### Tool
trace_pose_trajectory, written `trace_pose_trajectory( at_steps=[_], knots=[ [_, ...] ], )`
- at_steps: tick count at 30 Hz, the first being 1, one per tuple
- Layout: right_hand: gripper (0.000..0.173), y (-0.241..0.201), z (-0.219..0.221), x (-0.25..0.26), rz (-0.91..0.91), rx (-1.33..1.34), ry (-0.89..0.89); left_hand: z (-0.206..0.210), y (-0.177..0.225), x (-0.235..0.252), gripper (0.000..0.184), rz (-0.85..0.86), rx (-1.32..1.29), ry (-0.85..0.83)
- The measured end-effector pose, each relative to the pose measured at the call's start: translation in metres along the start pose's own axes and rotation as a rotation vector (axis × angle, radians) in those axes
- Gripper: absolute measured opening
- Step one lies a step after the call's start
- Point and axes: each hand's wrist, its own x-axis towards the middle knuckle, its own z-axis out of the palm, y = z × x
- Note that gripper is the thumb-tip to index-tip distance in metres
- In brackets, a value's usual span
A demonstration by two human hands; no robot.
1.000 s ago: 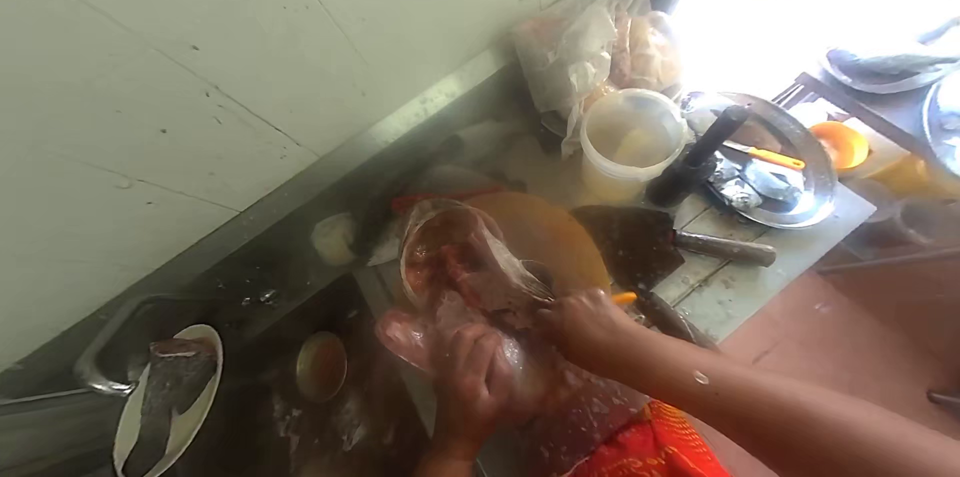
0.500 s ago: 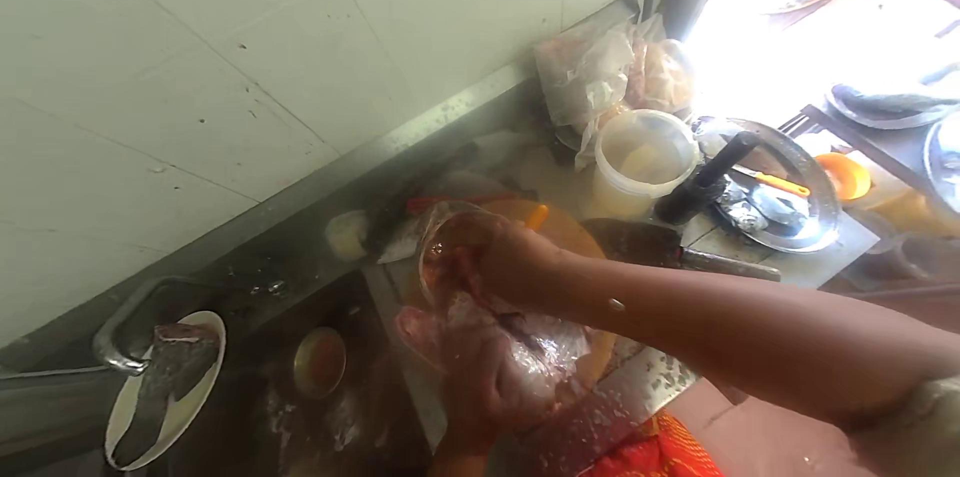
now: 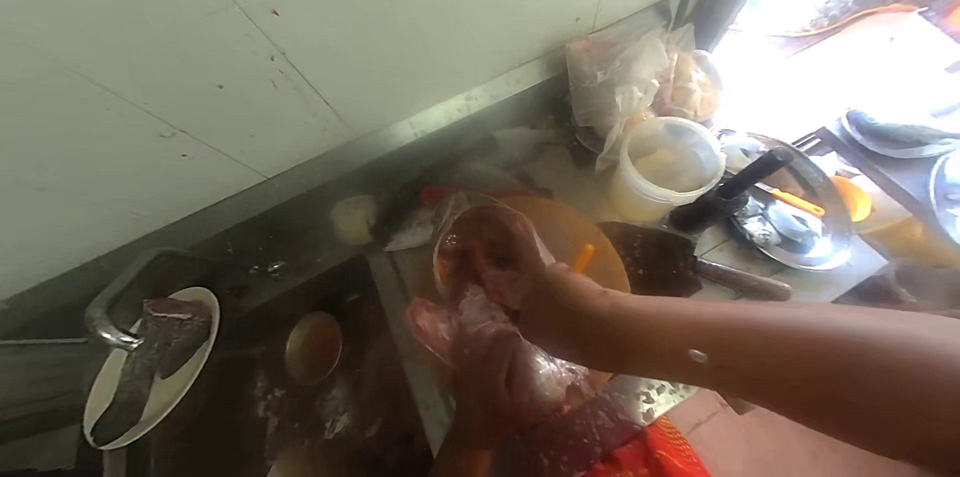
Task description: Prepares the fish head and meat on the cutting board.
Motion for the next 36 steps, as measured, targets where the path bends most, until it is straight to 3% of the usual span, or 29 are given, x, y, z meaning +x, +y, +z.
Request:
trace_pose_trajectory(
  at_steps=[3, 6, 10, 12, 16, 21, 26, 29, 34, 36],
  knots=[
    [0.014, 0.018, 0.005, 0.017, 0.076, 0.048, 0.107, 0.0, -0.003, 0.002, 0.03, 0.031, -0.026, -0.023],
    [0.015, 0.016, -0.017, -0.016, 0.245, 0.131, 0.096, -0.001, -0.005, 0.002, 0.03, 0.048, -0.006, -0.007],
    [0.013, -0.008, 0.038, -0.026, 0.263, 0.449, -0.05, 0.005, -0.005, 0.003, 0.023, 0.063, -0.005, 0.062],
    [0.016, -0.004, 0.072, -0.019, 0.334, 0.586, 0.002, 0.007, -0.002, 0.004, 0.024, 0.078, 0.007, 0.079],
    [0.025, -0.019, 0.073, -0.035, 0.393, 0.705, 0.057, 0.01, 0.002, 0.005, 0.026, 0.059, 0.035, 0.08],
    [0.02, -0.001, 0.1, -0.022, 0.518, 0.695, 0.086, 0.014, 0.005, 0.005, 0.029, 0.096, 0.056, 0.064],
    [0.024, -0.017, 0.086, -0.024, 0.377, 0.731, 0.075, 0.015, 0.005, 0.004, 0.032, 0.088, 0.075, 0.083],
    [0.017, 0.005, 0.096, -0.012, 0.508, 0.739, 0.123, 0.013, 0.008, 0.006, 0.032, 0.118, 0.093, 0.07],
    [0.022, -0.011, 0.088, -0.017, 0.371, 0.744, 0.093, 0.016, 0.007, 0.005, 0.032, 0.108, 0.08, 0.093],
    [0.018, 0.002, 0.101, -0.008, 0.459, 0.753, 0.14, 0.017, 0.007, 0.006, 0.032, 0.13, 0.08, 0.1]
  ],
)
